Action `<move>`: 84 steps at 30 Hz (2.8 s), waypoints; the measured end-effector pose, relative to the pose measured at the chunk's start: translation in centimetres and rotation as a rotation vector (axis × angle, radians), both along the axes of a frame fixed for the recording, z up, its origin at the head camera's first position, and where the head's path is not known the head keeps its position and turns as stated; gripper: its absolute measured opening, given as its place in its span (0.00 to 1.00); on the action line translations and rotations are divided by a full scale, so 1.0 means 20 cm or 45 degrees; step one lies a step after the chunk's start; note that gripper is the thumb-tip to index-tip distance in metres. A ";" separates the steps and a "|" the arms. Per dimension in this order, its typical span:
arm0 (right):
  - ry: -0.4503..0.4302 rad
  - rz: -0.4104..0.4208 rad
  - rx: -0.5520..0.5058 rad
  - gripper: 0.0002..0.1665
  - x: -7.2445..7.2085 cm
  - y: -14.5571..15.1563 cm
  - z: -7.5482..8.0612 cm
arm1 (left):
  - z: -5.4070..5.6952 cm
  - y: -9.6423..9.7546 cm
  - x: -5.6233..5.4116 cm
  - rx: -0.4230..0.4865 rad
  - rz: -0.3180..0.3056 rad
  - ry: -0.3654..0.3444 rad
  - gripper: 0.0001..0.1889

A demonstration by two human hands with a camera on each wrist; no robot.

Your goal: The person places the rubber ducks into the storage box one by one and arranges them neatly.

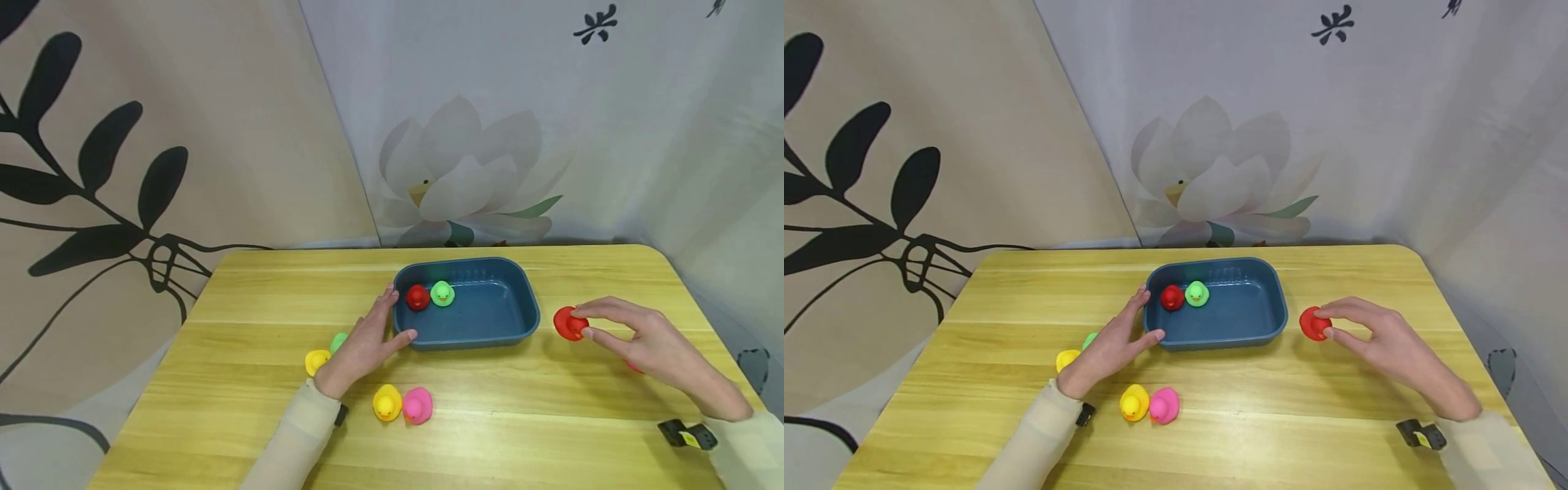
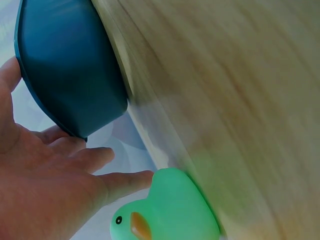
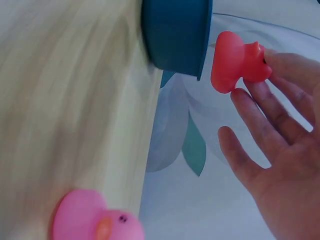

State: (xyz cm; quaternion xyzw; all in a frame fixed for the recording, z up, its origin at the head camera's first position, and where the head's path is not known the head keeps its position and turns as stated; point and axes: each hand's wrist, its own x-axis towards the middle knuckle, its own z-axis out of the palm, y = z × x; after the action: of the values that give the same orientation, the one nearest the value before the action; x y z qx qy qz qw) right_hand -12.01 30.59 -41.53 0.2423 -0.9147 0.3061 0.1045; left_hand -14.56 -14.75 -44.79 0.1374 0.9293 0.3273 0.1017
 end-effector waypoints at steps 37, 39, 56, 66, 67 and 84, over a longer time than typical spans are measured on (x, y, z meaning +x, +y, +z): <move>-0.015 0.088 -0.120 0.22 -0.19 -0.32 0.15 | 0.01 0.00 0.00 -0.003 -0.013 -0.008 0.48; -0.037 0.076 -0.121 0.21 -0.19 -0.33 0.15 | 0.01 0.00 0.00 -0.003 -0.012 -0.009 0.48; -0.150 0.109 -0.115 0.16 -0.26 -0.44 0.16 | 0.01 0.00 0.00 -0.001 -0.019 -0.007 0.48; -0.157 0.140 -0.114 0.17 -0.30 -0.48 0.14 | 0.01 0.00 0.00 0.000 -0.017 -0.008 0.48; -0.163 0.143 -0.115 0.17 -0.31 -0.49 0.14 | 0.01 0.00 0.00 -0.001 -0.017 -0.007 0.48; -0.255 0.179 -0.085 0.19 -0.43 -0.54 0.07 | 0.01 -0.01 -0.01 -0.020 -0.025 -0.020 0.48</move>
State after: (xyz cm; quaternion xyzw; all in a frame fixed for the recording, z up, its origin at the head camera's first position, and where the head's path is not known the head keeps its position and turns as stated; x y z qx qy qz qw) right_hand -20.56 19.71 -40.08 0.2704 -0.8907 0.3655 -0.0009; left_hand -14.77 -14.87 -44.64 0.1430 0.9297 0.3200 0.1133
